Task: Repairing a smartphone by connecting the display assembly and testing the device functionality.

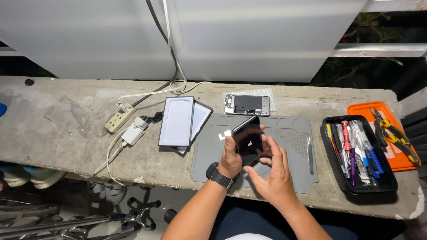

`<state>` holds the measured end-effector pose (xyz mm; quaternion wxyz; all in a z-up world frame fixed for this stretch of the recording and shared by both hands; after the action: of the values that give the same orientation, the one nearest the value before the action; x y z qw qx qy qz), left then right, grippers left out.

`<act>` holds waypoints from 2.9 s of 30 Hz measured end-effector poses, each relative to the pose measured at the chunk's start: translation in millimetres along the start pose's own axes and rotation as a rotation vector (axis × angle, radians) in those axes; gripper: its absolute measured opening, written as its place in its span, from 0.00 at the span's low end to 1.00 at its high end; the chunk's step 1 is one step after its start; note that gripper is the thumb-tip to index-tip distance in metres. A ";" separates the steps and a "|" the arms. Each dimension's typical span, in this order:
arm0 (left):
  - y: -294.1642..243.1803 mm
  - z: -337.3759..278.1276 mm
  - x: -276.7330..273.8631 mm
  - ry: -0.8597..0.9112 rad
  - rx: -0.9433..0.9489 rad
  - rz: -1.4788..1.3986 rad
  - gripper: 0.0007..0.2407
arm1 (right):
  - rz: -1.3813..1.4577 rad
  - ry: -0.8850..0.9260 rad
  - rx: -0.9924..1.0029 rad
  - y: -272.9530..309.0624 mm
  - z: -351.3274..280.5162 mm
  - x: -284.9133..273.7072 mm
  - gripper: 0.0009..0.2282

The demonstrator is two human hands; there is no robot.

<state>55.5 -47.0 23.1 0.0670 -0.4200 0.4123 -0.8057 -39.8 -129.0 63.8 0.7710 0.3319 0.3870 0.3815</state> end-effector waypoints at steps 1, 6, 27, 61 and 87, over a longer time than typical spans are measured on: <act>-0.9 0.1 1.2 0.001 0.000 0.000 0.42 | -0.001 -0.001 0.000 0.1 0.0 -0.2 0.47; -3.8 0.0 3.5 0.002 0.009 0.036 0.42 | -0.017 0.001 0.017 -2.6 -0.7 -0.7 0.47; -0.7 0.8 -6.3 -0.050 0.012 0.047 0.41 | -0.016 0.004 0.054 -7.1 3.7 2.0 0.42; -111.1 29.1 -14.2 -0.073 0.168 0.338 0.43 | 0.047 -0.021 0.088 -12.3 -1.1 -2.5 0.30; -134.9 85.7 -41.4 -0.174 0.307 0.773 0.30 | -0.766 0.499 -0.587 7.1 72.6 120.4 0.08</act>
<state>176.9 7.5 120.9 0.4603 -0.2861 0.4075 -0.7350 68.8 -39.5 63.0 0.7999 -0.1629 0.5287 0.2325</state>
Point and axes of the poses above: each hand's wrist, its own z-axis towards the middle knuckle, its own x-axis out of the palm, y = z × x, the point moved 9 cm from there along z, towards the middle knuckle, and after that the axes turned 6 degrees about z, right-handed, at the moved point
